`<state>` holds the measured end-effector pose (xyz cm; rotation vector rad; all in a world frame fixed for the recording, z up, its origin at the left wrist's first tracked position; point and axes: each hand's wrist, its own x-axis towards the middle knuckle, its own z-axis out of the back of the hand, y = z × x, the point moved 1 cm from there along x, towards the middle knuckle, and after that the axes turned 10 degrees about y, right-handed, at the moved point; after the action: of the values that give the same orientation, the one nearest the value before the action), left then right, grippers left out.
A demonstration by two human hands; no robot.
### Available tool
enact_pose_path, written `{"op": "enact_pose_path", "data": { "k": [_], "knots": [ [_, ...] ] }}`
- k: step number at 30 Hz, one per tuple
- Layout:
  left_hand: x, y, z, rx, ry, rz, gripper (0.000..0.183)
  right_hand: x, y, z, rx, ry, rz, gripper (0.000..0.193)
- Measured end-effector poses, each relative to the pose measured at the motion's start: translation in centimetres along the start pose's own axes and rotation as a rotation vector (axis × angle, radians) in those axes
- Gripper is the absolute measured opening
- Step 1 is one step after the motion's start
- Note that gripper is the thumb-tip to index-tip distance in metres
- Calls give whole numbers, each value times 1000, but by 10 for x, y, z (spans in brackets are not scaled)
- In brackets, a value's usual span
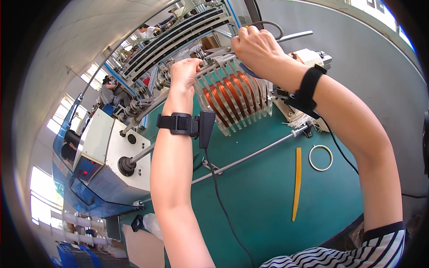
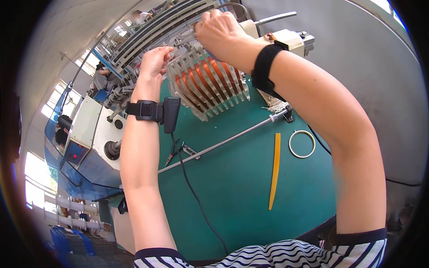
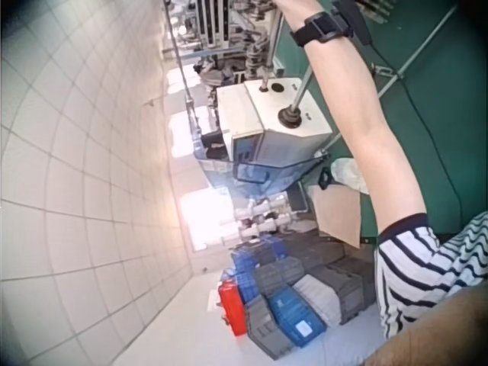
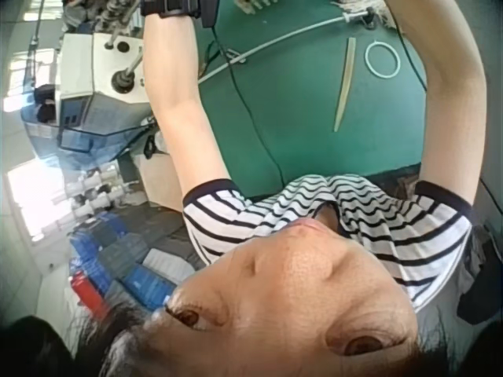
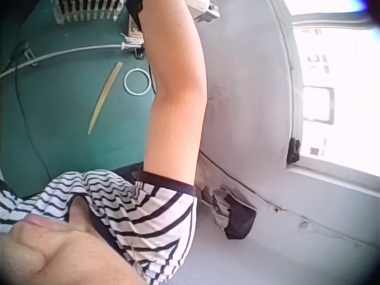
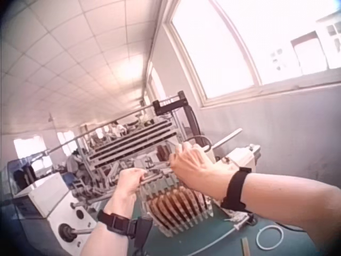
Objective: Winding copper wire onto frames using an industrial machine and finishing them with tape and zip ties.
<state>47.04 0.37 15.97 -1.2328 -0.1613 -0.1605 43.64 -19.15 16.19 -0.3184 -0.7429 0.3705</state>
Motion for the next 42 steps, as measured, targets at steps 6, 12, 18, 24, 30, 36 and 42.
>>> {"op": "enact_pose_path", "data": {
  "k": [6, 12, 18, 24, 30, 36, 42],
  "knots": [
    [-9, -9, -13, -68, 68, -44, 11, 33, 16, -27, 196, -122, 108, 15],
    [-15, 25, 8, -109, -159, -30, 10, -6, -7, -16, 311, 15, -33, 15],
    [-87, 128, 22, -545, -489, 120, 11, -181, -28, 16, 487, 453, -245, 27],
    [-146, 119, -56, -786, -268, 165, 16, -351, -61, -4, 467, 745, -616, 33],
    [-159, 112, -65, -674, -330, 207, 14, -361, -50, -1, 269, 853, -571, 33],
    [-240, 131, -150, 336, 239, -55, 18, -329, -9, -8, 884, 691, -296, 22],
    [-317, 111, -198, 840, 413, -128, 39, -323, 28, -57, 1402, 998, -671, 15]
  ]
}}
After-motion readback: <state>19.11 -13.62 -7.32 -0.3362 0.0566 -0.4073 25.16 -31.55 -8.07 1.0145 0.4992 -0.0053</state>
